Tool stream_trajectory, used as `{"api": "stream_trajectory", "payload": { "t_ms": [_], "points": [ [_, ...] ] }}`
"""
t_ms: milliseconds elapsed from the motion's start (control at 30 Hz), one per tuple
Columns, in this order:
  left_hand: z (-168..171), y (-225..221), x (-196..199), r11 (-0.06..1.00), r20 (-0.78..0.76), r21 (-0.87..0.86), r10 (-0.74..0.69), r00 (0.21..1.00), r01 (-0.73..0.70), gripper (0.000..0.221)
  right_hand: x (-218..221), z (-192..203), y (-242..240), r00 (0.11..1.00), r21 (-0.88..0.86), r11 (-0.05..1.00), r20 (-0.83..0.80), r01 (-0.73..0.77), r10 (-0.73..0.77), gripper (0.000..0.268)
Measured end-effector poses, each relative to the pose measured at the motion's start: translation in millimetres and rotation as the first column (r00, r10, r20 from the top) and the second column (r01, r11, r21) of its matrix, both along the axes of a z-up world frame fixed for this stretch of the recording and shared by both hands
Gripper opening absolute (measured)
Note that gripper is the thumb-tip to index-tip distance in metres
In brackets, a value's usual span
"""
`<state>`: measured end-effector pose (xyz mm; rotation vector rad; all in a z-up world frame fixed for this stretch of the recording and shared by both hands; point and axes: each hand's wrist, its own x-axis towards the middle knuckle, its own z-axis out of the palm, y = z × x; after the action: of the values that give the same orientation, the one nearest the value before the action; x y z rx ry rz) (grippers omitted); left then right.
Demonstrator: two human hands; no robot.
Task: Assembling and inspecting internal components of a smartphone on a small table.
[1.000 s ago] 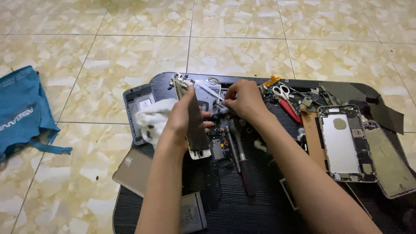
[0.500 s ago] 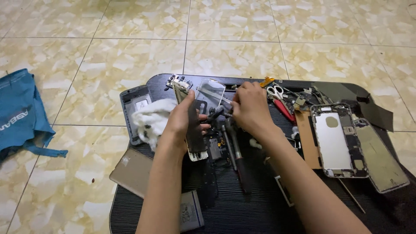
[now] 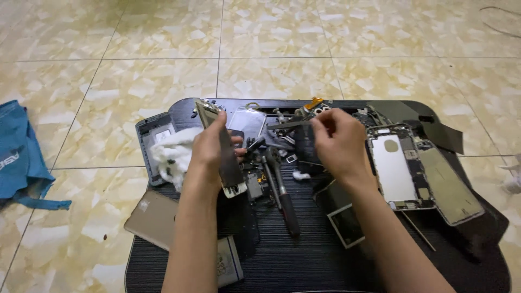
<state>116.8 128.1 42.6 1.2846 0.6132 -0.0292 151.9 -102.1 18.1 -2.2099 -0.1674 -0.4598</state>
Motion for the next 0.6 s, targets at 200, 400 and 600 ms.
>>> {"api": "stream_trajectory", "payload": {
  "t_ms": [200,400,600],
  "points": [
    [28,-18,-17,0.989,0.150,-0.144,0.046,0.988,-0.024,0.078,-25,26,-22,0.997,0.505,0.860,-0.046,0.075,-0.059,0.009],
    [-20,-33,-22,0.659,0.313,-0.705,-0.043,0.949,0.263,0.093,-50,28,-58,0.986,0.893,0.427,-0.164,0.141,0.017,0.011],
    [-81,-56,-42,0.246,0.664,-0.686,-0.172,0.728,0.684,0.106,-75,11,-74,0.988,0.957,0.265,-0.143,0.121,0.065,0.011]
  ]
}}
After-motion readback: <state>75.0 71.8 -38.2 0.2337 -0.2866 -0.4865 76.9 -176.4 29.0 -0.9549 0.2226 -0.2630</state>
